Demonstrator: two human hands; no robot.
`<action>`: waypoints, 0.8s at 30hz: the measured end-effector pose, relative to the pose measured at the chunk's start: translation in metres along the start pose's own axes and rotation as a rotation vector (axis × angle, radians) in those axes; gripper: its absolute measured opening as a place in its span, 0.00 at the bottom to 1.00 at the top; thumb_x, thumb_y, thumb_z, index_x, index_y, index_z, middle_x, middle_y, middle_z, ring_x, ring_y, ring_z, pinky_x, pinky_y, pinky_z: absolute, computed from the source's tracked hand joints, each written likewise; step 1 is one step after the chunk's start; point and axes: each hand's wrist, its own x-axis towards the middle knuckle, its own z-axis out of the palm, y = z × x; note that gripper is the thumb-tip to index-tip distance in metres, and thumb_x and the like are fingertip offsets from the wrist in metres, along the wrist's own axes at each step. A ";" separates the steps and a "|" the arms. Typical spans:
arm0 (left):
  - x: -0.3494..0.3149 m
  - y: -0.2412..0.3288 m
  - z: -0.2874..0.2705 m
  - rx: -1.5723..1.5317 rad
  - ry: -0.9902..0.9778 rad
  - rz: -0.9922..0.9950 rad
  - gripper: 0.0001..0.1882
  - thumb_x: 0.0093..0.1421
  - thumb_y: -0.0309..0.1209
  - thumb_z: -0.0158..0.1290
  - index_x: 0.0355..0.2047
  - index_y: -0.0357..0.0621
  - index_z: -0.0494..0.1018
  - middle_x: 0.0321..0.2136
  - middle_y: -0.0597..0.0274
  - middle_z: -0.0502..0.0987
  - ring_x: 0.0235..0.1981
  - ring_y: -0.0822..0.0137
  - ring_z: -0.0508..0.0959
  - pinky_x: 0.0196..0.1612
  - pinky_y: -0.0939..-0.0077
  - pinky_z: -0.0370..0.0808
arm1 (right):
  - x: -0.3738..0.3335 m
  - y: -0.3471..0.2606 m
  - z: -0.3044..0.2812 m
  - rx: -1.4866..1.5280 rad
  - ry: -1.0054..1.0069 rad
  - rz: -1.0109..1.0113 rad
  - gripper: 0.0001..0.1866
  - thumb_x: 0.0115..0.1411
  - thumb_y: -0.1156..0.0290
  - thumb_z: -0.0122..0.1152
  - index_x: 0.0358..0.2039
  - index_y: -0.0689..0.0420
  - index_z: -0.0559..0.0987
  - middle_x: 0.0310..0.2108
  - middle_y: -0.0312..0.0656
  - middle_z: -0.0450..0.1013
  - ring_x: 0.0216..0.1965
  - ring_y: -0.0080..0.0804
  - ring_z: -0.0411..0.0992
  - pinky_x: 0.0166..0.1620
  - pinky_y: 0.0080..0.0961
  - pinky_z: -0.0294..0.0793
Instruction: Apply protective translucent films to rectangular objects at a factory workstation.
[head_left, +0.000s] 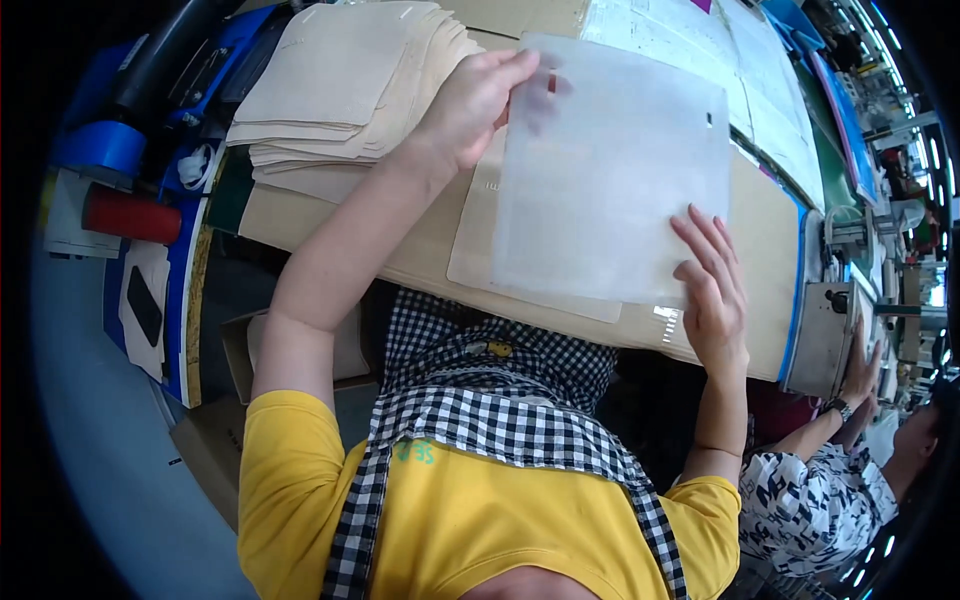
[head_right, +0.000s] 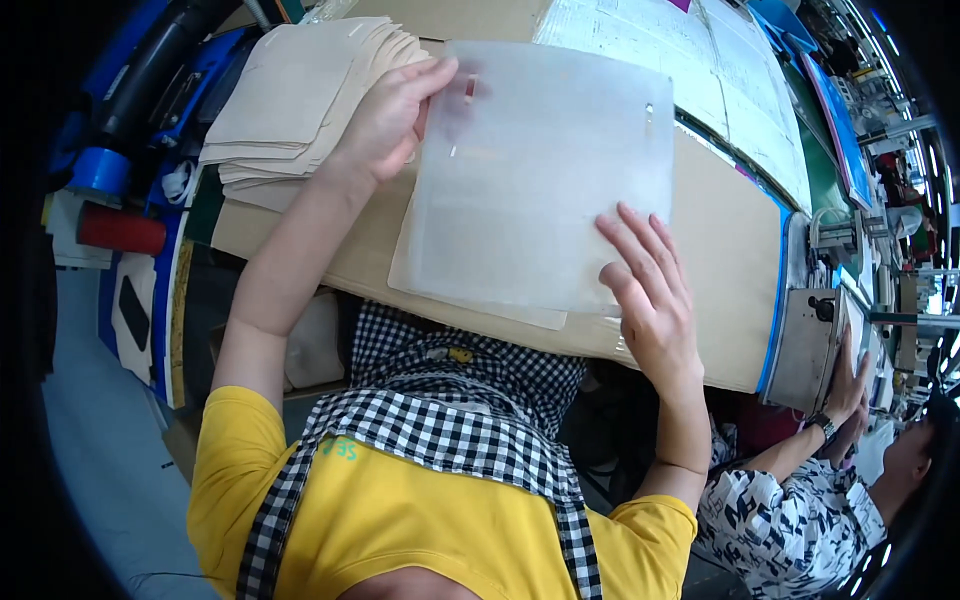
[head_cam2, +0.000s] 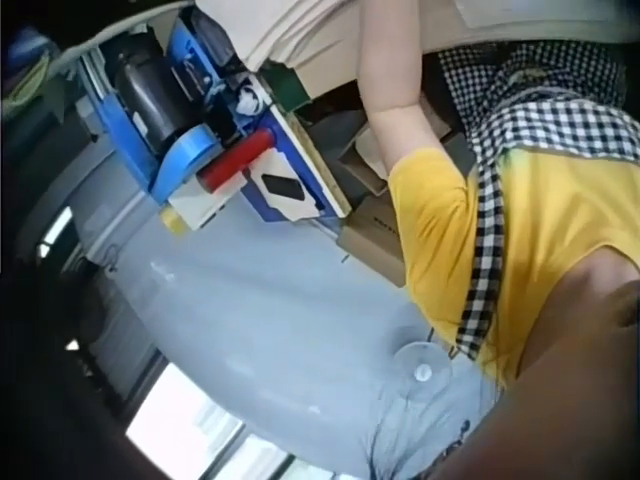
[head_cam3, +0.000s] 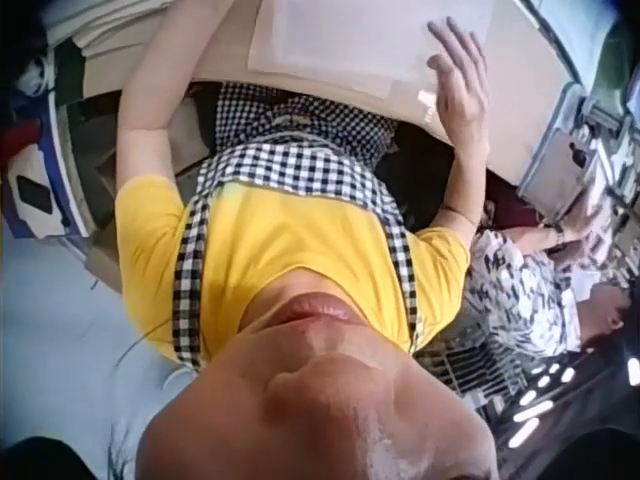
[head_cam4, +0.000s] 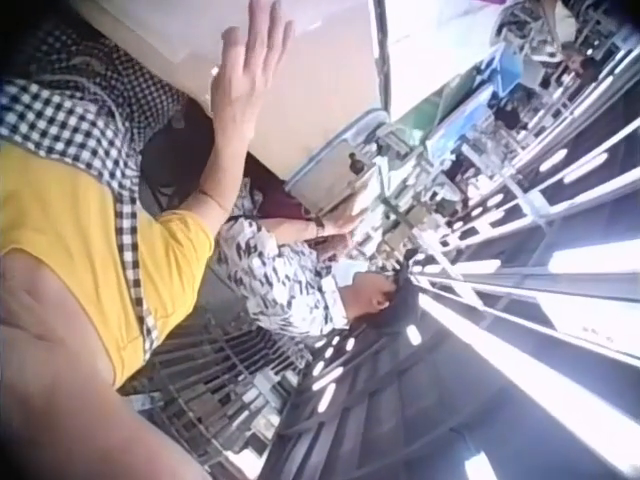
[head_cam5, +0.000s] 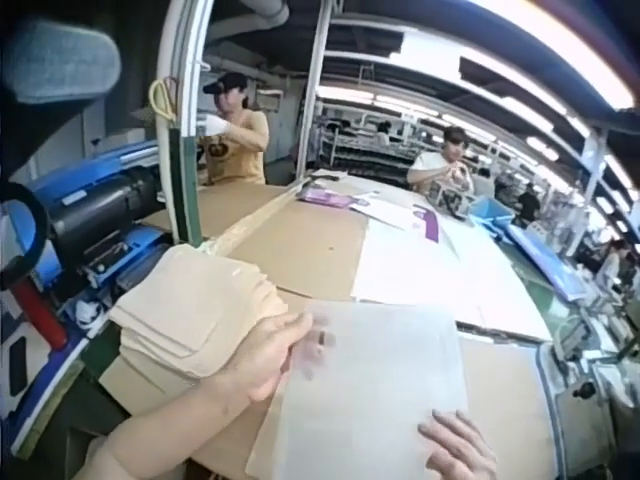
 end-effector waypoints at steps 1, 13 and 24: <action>-0.009 -0.007 -0.005 -0.014 0.019 -0.005 0.16 0.66 0.32 0.46 0.48 0.33 0.70 0.33 0.56 0.79 0.28 0.75 0.76 0.33 0.87 0.76 | -0.003 -0.004 0.001 0.009 0.010 0.003 0.04 0.59 0.76 0.54 0.35 0.58 0.75 0.49 0.42 0.75 0.58 0.43 0.67 0.63 0.40 0.62; -0.056 -0.048 -0.010 0.286 0.317 0.095 0.18 0.61 0.29 0.55 0.49 0.30 0.69 0.31 0.54 0.79 0.26 0.74 0.75 0.28 0.88 0.74 | -0.012 0.007 0.052 0.570 0.048 1.008 0.19 0.61 0.66 0.60 0.51 0.60 0.76 0.24 0.40 0.73 0.24 0.22 0.65 0.28 0.12 0.66; -0.024 -0.060 -0.026 0.947 0.393 0.326 0.16 0.57 0.27 0.58 0.44 0.32 0.76 0.32 0.61 0.72 0.24 0.76 0.67 0.28 0.86 0.68 | 0.019 0.038 0.079 0.611 0.109 0.971 0.22 0.62 0.65 0.59 0.54 0.61 0.73 0.19 0.35 0.66 0.20 0.18 0.58 0.24 0.10 0.62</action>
